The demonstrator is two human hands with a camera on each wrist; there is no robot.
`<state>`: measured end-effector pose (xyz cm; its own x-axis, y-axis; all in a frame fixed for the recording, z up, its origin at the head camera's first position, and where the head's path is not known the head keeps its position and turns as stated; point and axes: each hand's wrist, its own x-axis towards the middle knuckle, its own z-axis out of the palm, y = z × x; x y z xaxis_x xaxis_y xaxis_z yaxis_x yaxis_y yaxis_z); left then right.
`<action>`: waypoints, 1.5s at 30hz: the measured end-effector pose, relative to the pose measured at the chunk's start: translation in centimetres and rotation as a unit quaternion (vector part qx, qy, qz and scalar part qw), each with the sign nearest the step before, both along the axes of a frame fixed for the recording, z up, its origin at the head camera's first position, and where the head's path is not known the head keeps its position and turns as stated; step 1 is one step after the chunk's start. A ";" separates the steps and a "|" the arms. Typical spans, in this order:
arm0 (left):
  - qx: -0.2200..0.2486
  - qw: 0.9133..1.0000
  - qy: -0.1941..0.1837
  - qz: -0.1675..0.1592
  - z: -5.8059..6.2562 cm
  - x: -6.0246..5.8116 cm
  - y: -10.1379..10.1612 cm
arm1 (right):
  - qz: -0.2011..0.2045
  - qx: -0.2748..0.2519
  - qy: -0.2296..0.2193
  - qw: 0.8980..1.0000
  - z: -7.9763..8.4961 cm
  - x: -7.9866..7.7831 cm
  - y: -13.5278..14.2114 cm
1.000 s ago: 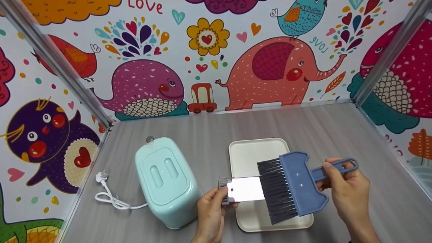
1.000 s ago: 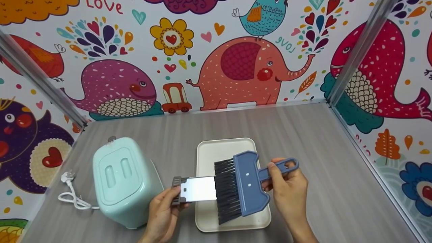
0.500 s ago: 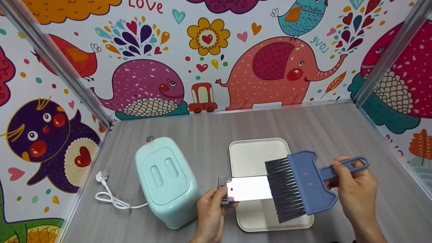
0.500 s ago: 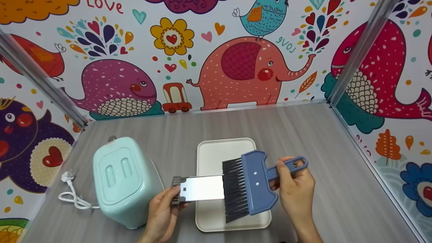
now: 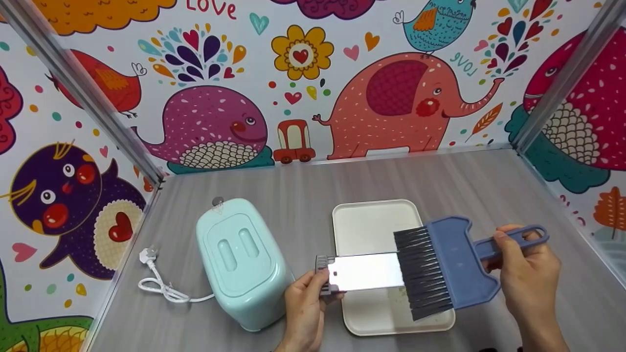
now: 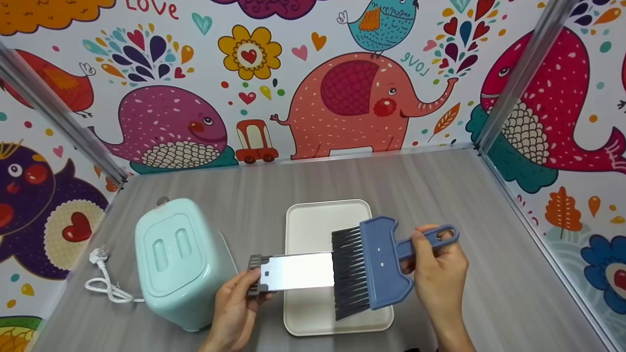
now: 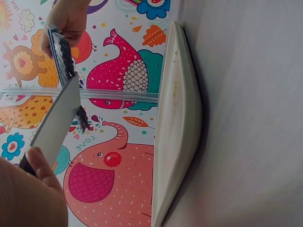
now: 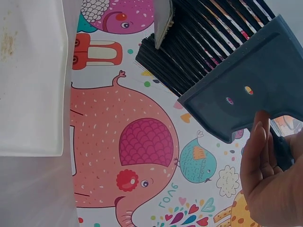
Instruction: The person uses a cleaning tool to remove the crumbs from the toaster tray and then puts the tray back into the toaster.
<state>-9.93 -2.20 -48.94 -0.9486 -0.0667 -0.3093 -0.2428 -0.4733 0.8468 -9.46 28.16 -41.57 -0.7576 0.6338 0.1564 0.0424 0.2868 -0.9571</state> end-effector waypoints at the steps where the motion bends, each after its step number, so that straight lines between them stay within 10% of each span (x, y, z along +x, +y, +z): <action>1: 0.000 1.000 0.000 0.000 0.0 0.0 0.0 | -0.003 -0.004 -0.001 1.000 0.1 0.0 0.1; 22: 0.000 1.000 0.010 -0.004 -0.2 0.1 0.2 | -0.025 -0.039 -0.006 0.999 0.6 -0.1 1.4; 35: 0.002 1.000 0.001 0.001 -0.1 0.0 0.2 | -0.034 -0.150 0.027 0.988 1.0 -0.1 1.6; 45: 0.012 1.000 0.008 0.006 -0.3 0.0 0.2 | 0.065 -0.186 0.036 0.980 -0.2 0.2 -1.1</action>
<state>-9.90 -1.96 -49.20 -0.9524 -0.0710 -0.2966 -0.2244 -0.4956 0.8391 -9.29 27.05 -41.78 -0.8310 0.5562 -0.0120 -0.0420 -0.0842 -0.9956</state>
